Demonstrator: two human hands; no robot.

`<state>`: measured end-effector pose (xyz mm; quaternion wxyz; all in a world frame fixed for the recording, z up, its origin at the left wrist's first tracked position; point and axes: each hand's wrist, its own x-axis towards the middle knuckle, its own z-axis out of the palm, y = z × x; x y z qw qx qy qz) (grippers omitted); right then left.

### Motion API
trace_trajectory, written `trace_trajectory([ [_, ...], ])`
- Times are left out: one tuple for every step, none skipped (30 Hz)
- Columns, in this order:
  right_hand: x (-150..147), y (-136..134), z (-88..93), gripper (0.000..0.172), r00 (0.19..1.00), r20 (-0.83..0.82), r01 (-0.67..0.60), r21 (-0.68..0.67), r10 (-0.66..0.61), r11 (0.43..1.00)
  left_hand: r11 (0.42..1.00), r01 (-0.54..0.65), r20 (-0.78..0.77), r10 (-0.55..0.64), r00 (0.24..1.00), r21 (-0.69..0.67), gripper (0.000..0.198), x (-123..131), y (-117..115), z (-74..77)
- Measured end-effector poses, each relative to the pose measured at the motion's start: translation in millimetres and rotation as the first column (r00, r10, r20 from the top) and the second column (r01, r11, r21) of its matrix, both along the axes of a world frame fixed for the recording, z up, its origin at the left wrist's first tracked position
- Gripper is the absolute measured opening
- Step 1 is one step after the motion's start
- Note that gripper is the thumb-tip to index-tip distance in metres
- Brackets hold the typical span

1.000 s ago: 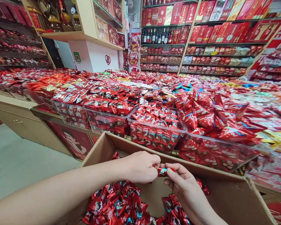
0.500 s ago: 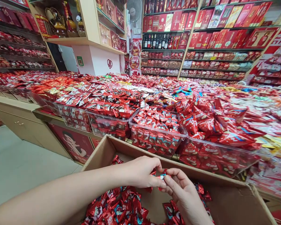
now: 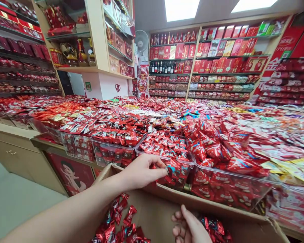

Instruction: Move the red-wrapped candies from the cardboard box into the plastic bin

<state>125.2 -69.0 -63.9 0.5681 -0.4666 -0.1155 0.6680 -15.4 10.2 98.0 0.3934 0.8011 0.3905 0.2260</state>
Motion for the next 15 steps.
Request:
trace_trajectory([
  [-0.8,0.9,-3.0,0.038,1.000,0.000,-0.018,-0.005,0.018,1.000,0.999,-0.014,0.025,0.013,1.000,0.052,0.022,1.5,5.0,5.0],
  [-1.5,1.7,-5.5,0.039,0.999,0.000,-0.036,-0.006,0.036,0.999,0.995,-0.028,0.034,0.025,0.999,0.101,0.022,3.7,10.6,9.9],
  [-2.2,2.3,-7.5,0.038,0.999,-0.001,-0.052,-0.005,0.052,0.999,0.989,-0.040,0.025,0.037,0.999,0.142,0.022,6.8,17.1,14.7],
  [-2.7,2.9,-8.8,0.037,0.998,-0.001,-0.065,-0.002,0.065,0.998,0.983,-0.052,0.001,0.053,0.999,0.177,0.023,10.8,24.3,19.3],
  [-3.2,3.4,-9.5,0.036,0.997,-0.001,-0.074,0.005,0.074,0.997,0.978,-0.069,-0.035,0.078,0.996,0.196,0.023,15.6,32.2,23.4],
  [-3.6,3.9,-9.9,0.035,0.997,0.003,-0.081,0.016,0.081,0.997,0.976,-0.089,-0.077,0.106,0.991,0.199,0.023,21.3,40.6,26.8],
  [-3.9,4.4,-9.9,0.035,0.996,0.008,-0.086,0.023,0.086,0.996,0.976,-0.108,-0.121,0.133,0.984,0.187,0.022,27.6,48.9,29.4],
  [-4.2,4.8,-9.9,0.034,0.996,0.011,-0.088,0.027,0.087,0.996,0.977,-0.135,-0.163,0.162,0.973,0.163,0.021,34.5,56.8,30.9],
  [-4.4,5.2,-9.8,0.034,0.996,0.011,-0.088,0.026,0.088,0.996,0.980,-0.148,-0.201,0.174,0.964,0.135,0.019,41.5,63.7,31.4],
  [-4.6,5.5,-9.9,0.034,0.996,0.009,-0.088,0.024,0.088,0.996,0.982,-0.157,-0.235,0.178,0.956,0.105,0.017,48.5,69.1,31.0],
  [-4.9,5.8,-10.2,0.034,0.996,0.003,-0.088,0.022,0.088,0.996,0.984,-0.160,-0.268,0.175,0.947,0.077,0.015,55.1,72.9,29.8],
  [-5.2,6.1,-10.8,0.034,0.996,-0.005,-0.087,0.024,0.087,0.996,0.986,-0.157,-0.302,0.167,0.939,0.055,0.014,61.2,75.1,28.3],
  [-5.5,6.3,-11.6,0.034,0.996,-0.015,-0.082,0.032,0.083,0.996,0.987,-0.156,-0.337,0.160,0.928,0.039,0.013,66.5,75.7,26.7],
  [-5.9,6.4,-12.6,0.034,0.997,-0.024,-0.076,0.045,0.077,0.996,0.988,-0.153,-0.376,0.153,0.914,0.030,0.012,70.9,75.3,25.5],
  [-6.4,6.4,-13.8,0.033,0.997,-0.030,-0.069,0.055,0.070,0.996,0.989,-0.146,-0.416,0.144,0.898,0.027,0.012,74.5,74.3,24.8],
])
